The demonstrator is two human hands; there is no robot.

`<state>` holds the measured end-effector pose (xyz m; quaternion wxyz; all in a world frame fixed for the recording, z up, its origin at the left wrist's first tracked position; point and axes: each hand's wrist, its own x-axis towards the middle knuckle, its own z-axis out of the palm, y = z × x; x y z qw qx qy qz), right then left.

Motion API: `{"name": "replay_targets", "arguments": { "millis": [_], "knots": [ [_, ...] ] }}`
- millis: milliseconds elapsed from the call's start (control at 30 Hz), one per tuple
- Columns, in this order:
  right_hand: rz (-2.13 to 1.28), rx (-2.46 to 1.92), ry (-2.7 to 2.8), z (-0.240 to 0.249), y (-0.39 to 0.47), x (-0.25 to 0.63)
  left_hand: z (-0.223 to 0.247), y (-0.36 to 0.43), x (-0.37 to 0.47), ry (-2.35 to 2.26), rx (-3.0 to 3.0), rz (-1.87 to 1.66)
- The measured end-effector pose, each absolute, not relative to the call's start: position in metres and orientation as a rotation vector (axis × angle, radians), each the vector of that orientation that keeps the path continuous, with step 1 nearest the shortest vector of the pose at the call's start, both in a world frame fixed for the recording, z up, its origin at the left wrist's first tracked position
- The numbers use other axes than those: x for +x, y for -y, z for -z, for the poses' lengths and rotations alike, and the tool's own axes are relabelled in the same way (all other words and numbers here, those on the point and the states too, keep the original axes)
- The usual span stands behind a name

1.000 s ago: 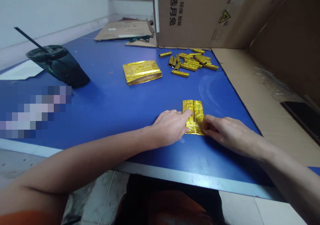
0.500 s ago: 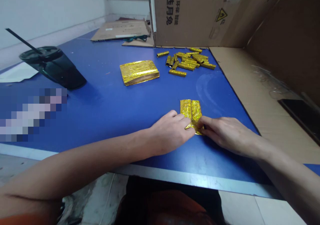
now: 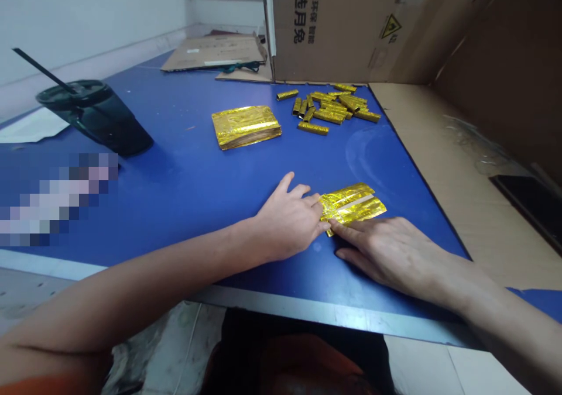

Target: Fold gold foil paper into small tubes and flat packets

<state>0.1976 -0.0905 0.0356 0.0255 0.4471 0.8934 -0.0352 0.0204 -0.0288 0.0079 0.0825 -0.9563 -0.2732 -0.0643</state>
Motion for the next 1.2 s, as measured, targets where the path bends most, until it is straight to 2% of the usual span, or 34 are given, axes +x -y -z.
{"name": "replay_targets", "arguments": {
  "millis": [133, 333, 433, 767, 1200],
  "knots": [
    [0.129, 1.357, -2.8, -0.035, 0.092, 0.196, -0.001, 0.031, 0.024, 0.822, -2.807, 0.233],
    [0.395, 1.433, -2.963, -0.036, 0.084, 0.204, 0.001, 0.032, 0.023, 0.794, -2.802, 0.206],
    [0.322, 1.613, -3.09, -0.031, 0.078, 0.207, -0.001, 0.032, 0.023, 0.802, -2.804, 0.234],
    [0.139, 1.519, -2.889, -0.021, 0.073, 0.205, 0.001, 0.044, 0.023, 0.58, -2.781, 0.252],
    [0.096, 1.49, -2.864, -0.029, 0.067, 0.2, -0.001, 0.048, 0.019, 0.457, -2.901, 0.349]
  ]
}}
